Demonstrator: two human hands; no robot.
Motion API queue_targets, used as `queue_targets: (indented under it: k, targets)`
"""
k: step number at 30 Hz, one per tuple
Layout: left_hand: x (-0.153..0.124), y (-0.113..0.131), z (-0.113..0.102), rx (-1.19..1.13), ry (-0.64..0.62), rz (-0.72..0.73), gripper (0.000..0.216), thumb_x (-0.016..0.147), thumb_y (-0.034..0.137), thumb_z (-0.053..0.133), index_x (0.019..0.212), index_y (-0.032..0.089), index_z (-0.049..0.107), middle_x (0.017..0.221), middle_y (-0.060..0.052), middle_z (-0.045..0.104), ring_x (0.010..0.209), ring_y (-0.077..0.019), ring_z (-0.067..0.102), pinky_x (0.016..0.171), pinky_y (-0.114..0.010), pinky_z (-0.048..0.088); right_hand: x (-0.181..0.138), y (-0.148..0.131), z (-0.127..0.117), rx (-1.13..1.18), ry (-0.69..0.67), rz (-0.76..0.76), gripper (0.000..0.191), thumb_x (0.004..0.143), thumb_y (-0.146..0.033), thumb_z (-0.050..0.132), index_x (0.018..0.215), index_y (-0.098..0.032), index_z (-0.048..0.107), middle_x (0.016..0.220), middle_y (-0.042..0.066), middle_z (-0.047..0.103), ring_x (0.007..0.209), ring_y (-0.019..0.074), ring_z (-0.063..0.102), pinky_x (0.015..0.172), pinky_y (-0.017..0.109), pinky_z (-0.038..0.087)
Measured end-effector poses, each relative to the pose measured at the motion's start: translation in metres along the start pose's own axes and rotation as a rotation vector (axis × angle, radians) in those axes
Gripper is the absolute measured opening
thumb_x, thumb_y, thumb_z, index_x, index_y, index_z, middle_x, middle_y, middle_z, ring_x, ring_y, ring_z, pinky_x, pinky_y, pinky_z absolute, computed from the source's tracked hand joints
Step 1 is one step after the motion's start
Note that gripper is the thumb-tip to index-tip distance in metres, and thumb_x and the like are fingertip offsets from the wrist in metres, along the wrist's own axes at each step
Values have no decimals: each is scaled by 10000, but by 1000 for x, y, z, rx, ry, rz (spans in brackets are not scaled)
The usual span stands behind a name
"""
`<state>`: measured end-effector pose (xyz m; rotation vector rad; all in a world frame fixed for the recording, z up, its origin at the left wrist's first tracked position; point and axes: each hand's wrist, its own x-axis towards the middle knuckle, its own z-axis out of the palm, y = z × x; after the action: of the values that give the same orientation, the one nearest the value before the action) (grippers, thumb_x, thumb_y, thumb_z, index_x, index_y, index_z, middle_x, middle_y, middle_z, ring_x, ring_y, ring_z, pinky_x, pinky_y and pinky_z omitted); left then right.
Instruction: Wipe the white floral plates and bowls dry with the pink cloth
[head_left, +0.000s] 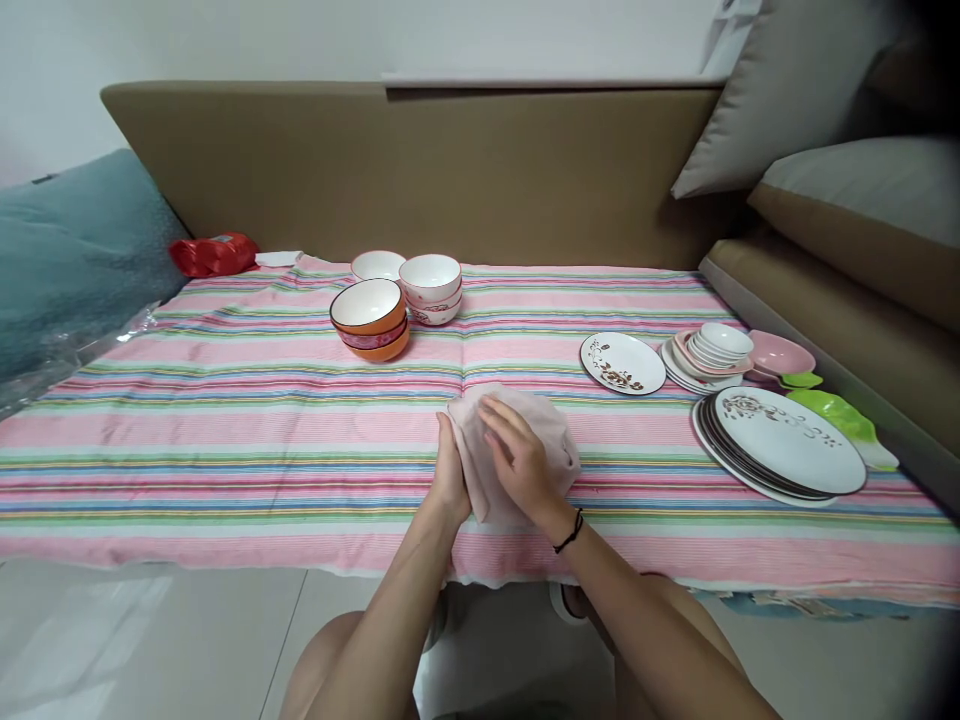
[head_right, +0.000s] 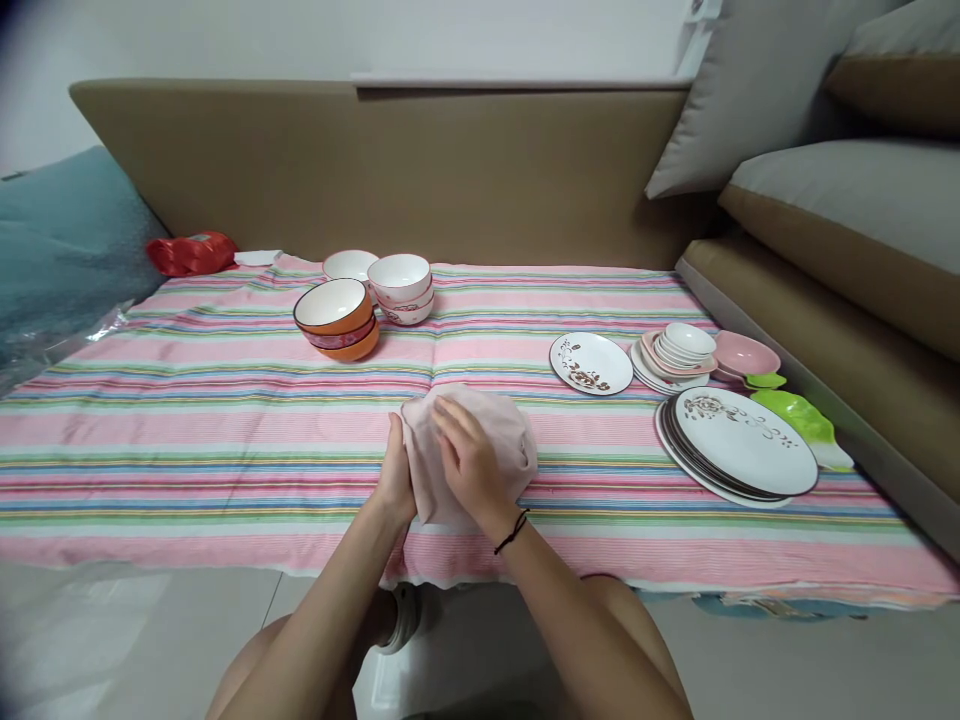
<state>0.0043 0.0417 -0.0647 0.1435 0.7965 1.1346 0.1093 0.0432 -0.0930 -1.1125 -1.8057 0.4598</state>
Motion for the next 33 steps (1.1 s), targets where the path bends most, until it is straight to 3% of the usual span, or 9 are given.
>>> queue_targets:
  k: [3, 6, 13, 16, 19, 25, 29, 31, 33]
  targets:
    - [1, -2, 0, 35, 28, 15, 685, 938, 640, 285, 1293, 147, 602, 1286, -125, 635, 1287, -251, 514, 1112, -338, 362, -3, 1, 4, -111, -131, -14, 458, 972, -231, 379, 1419, -210, 475, 1501, 43, 425, 1403, 254, 363, 1163, 433, 358]
    - [1, -1, 0, 38, -9, -45, 728, 924, 666, 277, 1314, 134, 585, 1271, -138, 642, 1285, -272, 514, 1115, -376, 360, -5, 2, 6, -261, -208, 23, 489, 990, -319, 387, 1473, -244, 390, 1576, 27, 275, 1467, 338, 170, 1180, 566, 243]
    - [1, 2, -7, 78, -49, -59, 457, 970, 429, 417, 1269, 151, 622, 1173, -104, 699, 1185, -267, 597, 1058, -389, 430, -8, 17, 14, -369, -143, 106, 620, 983, -379, 389, 1548, -261, 164, 1619, 77, 94, 1471, 399, 11, 1137, 685, 102]
    - [2, -2, -11, 157, -147, -61, 360, 943, 340, 515, 1244, 188, 642, 1183, -80, 698, 1179, -257, 601, 1045, -375, 443, -6, 30, 18, -365, -44, 203, 634, 986, -360, 361, 1554, -268, 95, 1620, 92, 73, 1474, 387, -10, 1113, 715, 111]
    - [3, -10, -12, 189, -235, -86, 394, 931, 435, 531, 1269, 254, 625, 1260, -60, 660, 1235, -251, 560, 1062, -386, 430, -3, 38, 19, -365, -35, 235, 646, 992, -366, 322, 1558, -254, 30, 1620, 91, 41, 1478, 371, 1, 1107, 715, 163]
    - [5, -18, -10, 97, -285, -163, 597, 917, 604, 408, 1363, 233, 547, 1417, -97, 532, 1344, -283, 444, 1122, -435, 354, 9, 19, 11, -324, -218, 6, 694, 951, -465, 457, 1546, -315, 135, 1610, 25, 162, 1485, 325, 74, 1162, 594, 213]
    - [6, -34, -5, -18, -183, 85, 544, 989, 468, 235, 1516, 338, 270, 1544, -6, 365, 1423, -241, 319, 1148, -431, 293, 7, 2, 7, -294, -255, -59, 681, 937, -543, 455, 1531, -319, 211, 1608, 22, 181, 1489, 312, 54, 1174, 570, 187]
    - [8, -52, 4, -57, -124, 281, 557, 981, 443, 62, 1536, 402, 29, 1608, 82, 173, 1457, -194, 223, 1151, -394, 286, 0, -2, 5, -275, -271, -74, 658, 948, -552, 421, 1529, -315, 221, 1609, 20, 179, 1491, 300, 54, 1179, 557, 179]
    - [10, -68, 12, -64, -18, 574, 616, 921, 485, -134, 1527, 410, -54, 1617, 117, 89, 1465, -171, 190, 1131, -359, 319, -6, -5, 3, -235, -298, -97, 629, 970, -543, 362, 1532, -305, 209, 1614, 22, 157, 1493, 280, 54, 1186, 545, 161]
